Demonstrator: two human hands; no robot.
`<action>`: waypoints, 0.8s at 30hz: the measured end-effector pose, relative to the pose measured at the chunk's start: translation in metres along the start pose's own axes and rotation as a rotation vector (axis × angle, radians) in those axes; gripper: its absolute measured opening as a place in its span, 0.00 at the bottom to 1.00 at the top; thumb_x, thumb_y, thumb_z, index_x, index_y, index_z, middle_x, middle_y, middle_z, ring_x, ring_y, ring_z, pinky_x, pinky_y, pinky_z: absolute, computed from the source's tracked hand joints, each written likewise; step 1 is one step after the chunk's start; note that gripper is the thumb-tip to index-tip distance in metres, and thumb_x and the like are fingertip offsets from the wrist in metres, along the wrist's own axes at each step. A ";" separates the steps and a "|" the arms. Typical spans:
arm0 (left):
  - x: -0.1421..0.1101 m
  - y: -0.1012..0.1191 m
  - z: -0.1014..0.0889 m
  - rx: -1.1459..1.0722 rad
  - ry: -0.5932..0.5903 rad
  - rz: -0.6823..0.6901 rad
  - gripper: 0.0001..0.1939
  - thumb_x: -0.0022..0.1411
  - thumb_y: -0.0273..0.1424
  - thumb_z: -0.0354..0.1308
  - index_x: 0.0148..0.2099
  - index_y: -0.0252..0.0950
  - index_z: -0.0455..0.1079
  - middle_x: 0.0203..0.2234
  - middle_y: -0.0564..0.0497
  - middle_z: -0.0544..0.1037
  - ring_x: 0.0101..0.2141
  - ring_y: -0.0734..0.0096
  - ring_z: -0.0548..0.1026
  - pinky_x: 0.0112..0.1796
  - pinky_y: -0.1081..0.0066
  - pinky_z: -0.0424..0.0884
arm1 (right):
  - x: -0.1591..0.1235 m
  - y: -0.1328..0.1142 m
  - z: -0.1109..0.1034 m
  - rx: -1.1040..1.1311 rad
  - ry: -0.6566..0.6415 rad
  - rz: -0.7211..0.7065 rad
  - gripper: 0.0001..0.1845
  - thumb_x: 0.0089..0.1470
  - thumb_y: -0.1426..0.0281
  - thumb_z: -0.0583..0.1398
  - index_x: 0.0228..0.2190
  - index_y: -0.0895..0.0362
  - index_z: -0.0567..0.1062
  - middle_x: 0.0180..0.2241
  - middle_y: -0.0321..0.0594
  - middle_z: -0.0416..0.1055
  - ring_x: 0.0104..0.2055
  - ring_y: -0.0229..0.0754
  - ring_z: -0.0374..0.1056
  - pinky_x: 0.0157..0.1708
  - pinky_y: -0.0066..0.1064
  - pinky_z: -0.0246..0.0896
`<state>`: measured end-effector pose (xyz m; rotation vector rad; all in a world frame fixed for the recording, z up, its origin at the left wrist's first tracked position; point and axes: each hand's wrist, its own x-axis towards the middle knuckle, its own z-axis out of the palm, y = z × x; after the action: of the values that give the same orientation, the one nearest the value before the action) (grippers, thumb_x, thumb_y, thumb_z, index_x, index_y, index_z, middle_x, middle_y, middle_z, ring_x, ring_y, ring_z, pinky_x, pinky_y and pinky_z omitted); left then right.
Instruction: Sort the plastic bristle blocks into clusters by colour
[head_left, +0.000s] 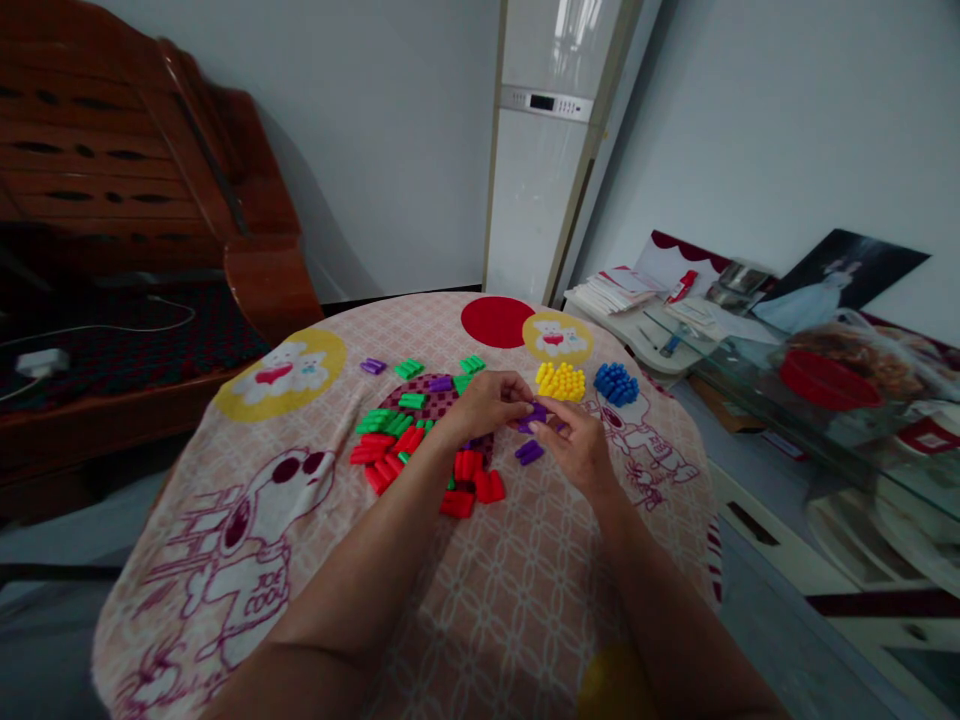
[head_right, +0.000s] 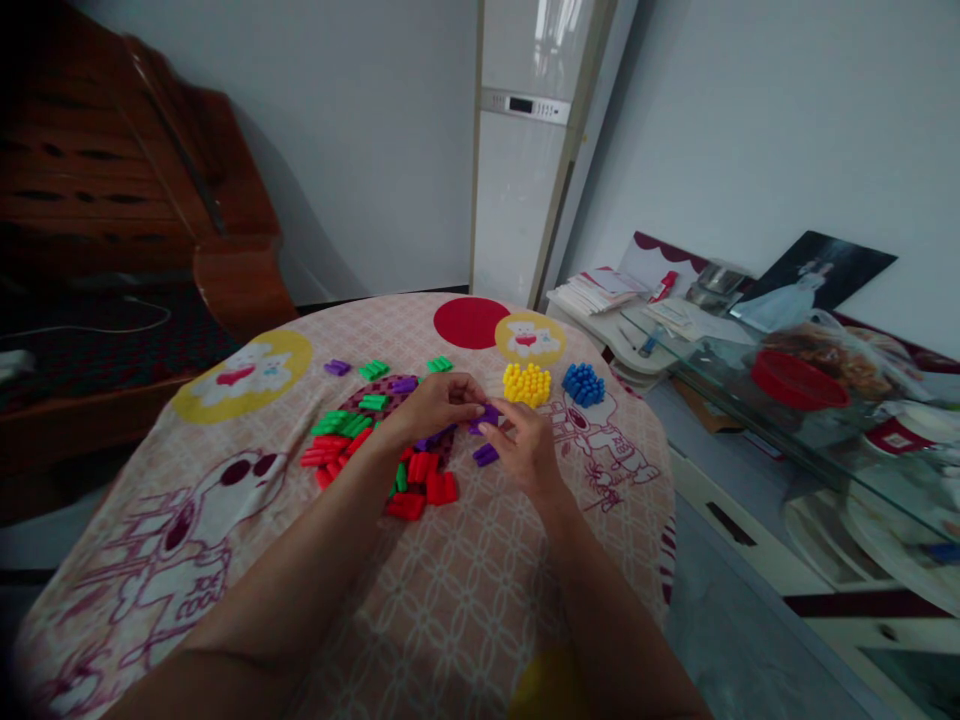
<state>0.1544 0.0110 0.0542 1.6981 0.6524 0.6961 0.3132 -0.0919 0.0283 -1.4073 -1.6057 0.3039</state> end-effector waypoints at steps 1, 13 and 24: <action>0.000 -0.001 0.002 0.026 0.025 -0.002 0.04 0.50 0.25 0.63 0.31 0.34 0.72 0.20 0.54 0.76 0.21 0.75 0.74 0.24 0.76 0.69 | 0.000 -0.001 -0.001 -0.071 -0.008 -0.055 0.19 0.56 0.63 0.62 0.49 0.55 0.77 0.43 0.46 0.77 0.41 0.46 0.73 0.44 0.37 0.70; 0.001 0.002 0.014 -0.155 0.099 -0.078 0.03 0.58 0.28 0.59 0.33 0.34 0.69 0.22 0.52 0.77 0.24 0.73 0.77 0.29 0.73 0.75 | -0.001 0.004 -0.016 -0.436 0.124 -0.108 0.15 0.62 0.64 0.54 0.34 0.58 0.78 0.28 0.44 0.75 0.31 0.42 0.69 0.35 0.31 0.62; -0.002 -0.014 0.029 0.838 -0.256 -0.023 0.11 0.53 0.31 0.65 0.40 0.34 0.77 0.32 0.49 0.81 0.34 0.67 0.77 0.34 0.72 0.67 | 0.010 0.054 -0.037 -0.392 0.210 0.348 0.10 0.45 0.66 0.61 0.26 0.58 0.81 0.24 0.41 0.77 0.28 0.42 0.70 0.31 0.30 0.59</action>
<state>0.1733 -0.0067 0.0342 2.4844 0.8404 0.1623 0.3765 -0.0803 0.0146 -1.9553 -1.2878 0.0352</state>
